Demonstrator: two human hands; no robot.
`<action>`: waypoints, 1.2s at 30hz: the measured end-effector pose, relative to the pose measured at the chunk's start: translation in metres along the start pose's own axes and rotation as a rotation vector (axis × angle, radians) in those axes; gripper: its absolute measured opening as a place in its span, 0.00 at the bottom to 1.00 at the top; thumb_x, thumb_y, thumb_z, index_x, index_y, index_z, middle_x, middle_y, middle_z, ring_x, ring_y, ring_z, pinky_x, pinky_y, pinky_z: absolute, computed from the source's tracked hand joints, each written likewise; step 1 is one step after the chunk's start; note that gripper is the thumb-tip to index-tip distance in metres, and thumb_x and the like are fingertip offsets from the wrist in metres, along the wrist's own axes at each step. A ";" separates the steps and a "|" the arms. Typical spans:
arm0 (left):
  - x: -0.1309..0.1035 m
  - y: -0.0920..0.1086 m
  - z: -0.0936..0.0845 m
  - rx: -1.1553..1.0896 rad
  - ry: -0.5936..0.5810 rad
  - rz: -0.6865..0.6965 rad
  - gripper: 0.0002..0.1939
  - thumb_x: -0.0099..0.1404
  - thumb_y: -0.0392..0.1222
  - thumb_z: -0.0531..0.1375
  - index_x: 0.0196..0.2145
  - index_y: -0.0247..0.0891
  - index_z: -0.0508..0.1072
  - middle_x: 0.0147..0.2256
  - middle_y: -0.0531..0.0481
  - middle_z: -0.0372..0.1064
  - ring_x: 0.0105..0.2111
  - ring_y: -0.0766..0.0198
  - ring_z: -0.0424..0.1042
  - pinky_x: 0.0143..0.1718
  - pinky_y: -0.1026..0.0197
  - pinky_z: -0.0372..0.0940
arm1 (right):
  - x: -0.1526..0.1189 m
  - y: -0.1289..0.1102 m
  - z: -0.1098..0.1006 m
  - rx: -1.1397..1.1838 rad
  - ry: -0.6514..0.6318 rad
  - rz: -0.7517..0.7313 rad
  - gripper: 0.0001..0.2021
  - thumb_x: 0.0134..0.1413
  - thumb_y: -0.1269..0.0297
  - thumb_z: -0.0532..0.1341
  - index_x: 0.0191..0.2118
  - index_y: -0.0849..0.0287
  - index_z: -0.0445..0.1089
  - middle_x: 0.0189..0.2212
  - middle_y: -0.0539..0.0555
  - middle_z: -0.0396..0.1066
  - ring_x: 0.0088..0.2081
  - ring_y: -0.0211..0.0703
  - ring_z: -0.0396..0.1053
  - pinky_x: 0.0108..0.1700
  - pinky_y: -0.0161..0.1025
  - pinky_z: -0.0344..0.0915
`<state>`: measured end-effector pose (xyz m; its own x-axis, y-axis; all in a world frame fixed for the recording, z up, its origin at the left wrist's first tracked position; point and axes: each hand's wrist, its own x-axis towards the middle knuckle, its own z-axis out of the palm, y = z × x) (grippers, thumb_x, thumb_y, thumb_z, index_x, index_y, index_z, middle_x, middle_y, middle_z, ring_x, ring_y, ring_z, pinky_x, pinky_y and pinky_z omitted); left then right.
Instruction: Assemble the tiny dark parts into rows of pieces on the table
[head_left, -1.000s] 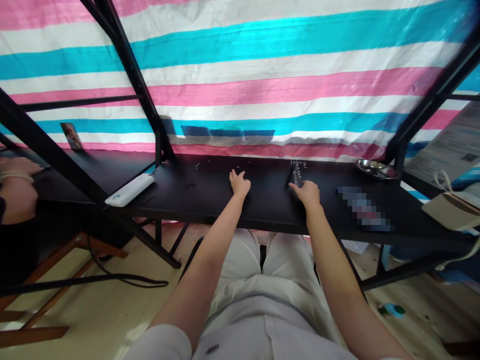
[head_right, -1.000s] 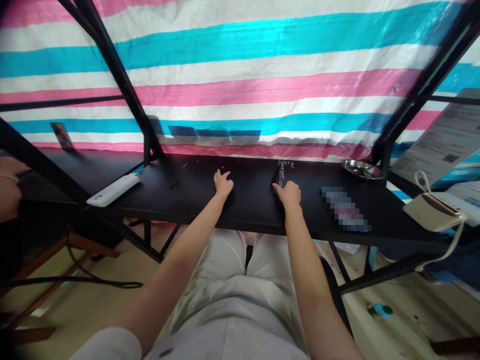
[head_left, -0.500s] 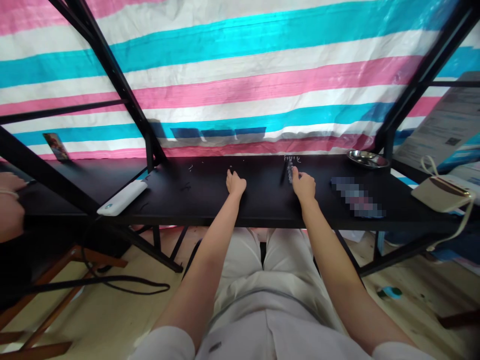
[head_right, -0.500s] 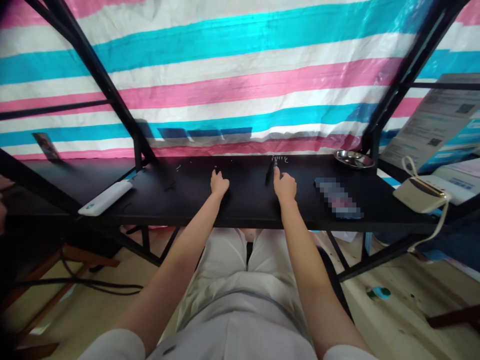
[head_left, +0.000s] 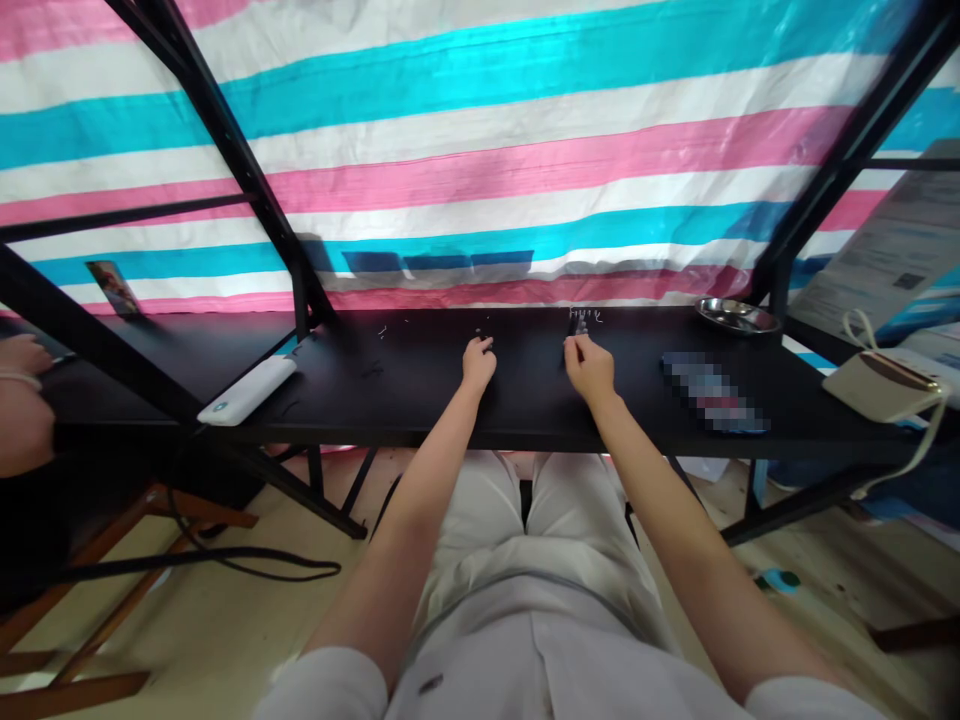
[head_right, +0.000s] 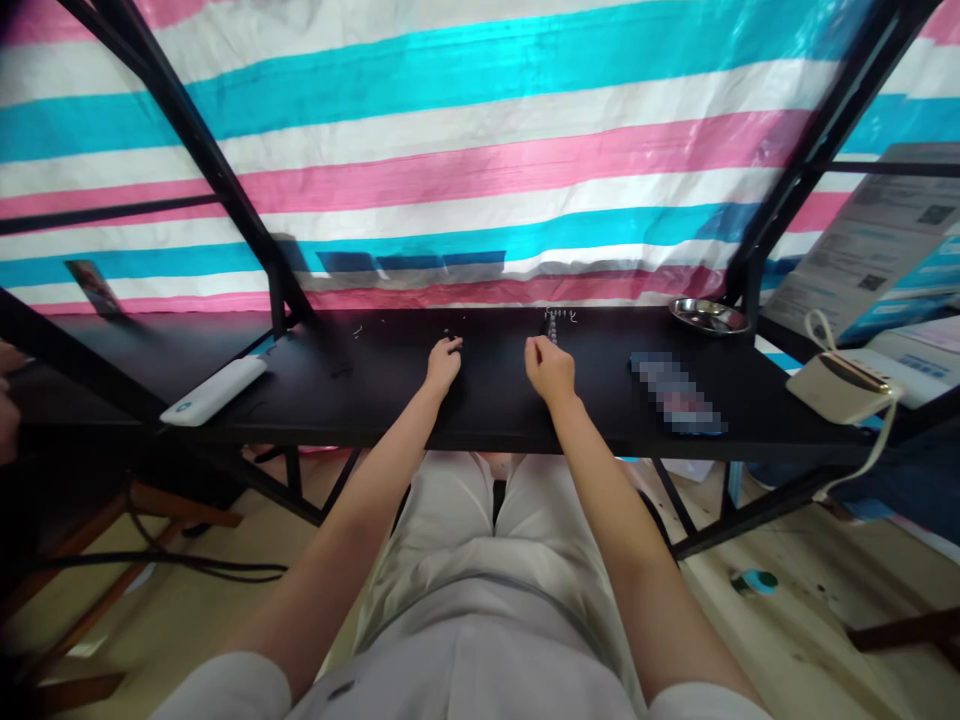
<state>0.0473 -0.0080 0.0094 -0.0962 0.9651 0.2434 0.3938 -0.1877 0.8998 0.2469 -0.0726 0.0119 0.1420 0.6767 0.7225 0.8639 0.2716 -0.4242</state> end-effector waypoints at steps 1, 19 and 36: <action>0.000 0.001 0.002 -0.103 -0.057 0.019 0.22 0.53 0.25 0.52 0.43 0.31 0.76 0.52 0.42 0.67 0.55 0.56 0.64 0.60 0.57 0.53 | -0.001 -0.003 0.002 0.011 -0.045 -0.058 0.20 0.62 0.55 0.44 0.35 0.60 0.69 0.27 0.55 0.70 0.29 0.40 0.66 0.33 0.35 0.55; -0.016 0.017 0.001 -0.674 -0.574 -0.163 0.08 0.46 0.29 0.59 0.26 0.31 0.77 0.32 0.44 0.76 0.35 0.64 0.74 0.51 0.56 0.62 | -0.008 -0.015 0.019 -0.173 -0.330 -0.271 0.18 0.63 0.55 0.45 0.41 0.59 0.67 0.33 0.56 0.71 0.27 0.40 0.66 0.27 0.35 0.49; -0.015 0.017 0.002 -0.546 -0.384 -0.070 0.15 0.52 0.46 0.66 0.28 0.33 0.68 0.21 0.55 0.65 0.18 0.74 0.63 0.26 0.63 0.67 | -0.007 -0.015 0.017 -0.075 -0.325 -0.335 0.16 0.63 0.56 0.45 0.36 0.59 0.66 0.30 0.54 0.69 0.28 0.37 0.64 0.27 0.33 0.51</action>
<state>0.0573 -0.0257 0.0205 0.2668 0.9559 0.1230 -0.1302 -0.0907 0.9873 0.2243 -0.0699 0.0038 -0.2988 0.7424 0.5996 0.8704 0.4697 -0.1477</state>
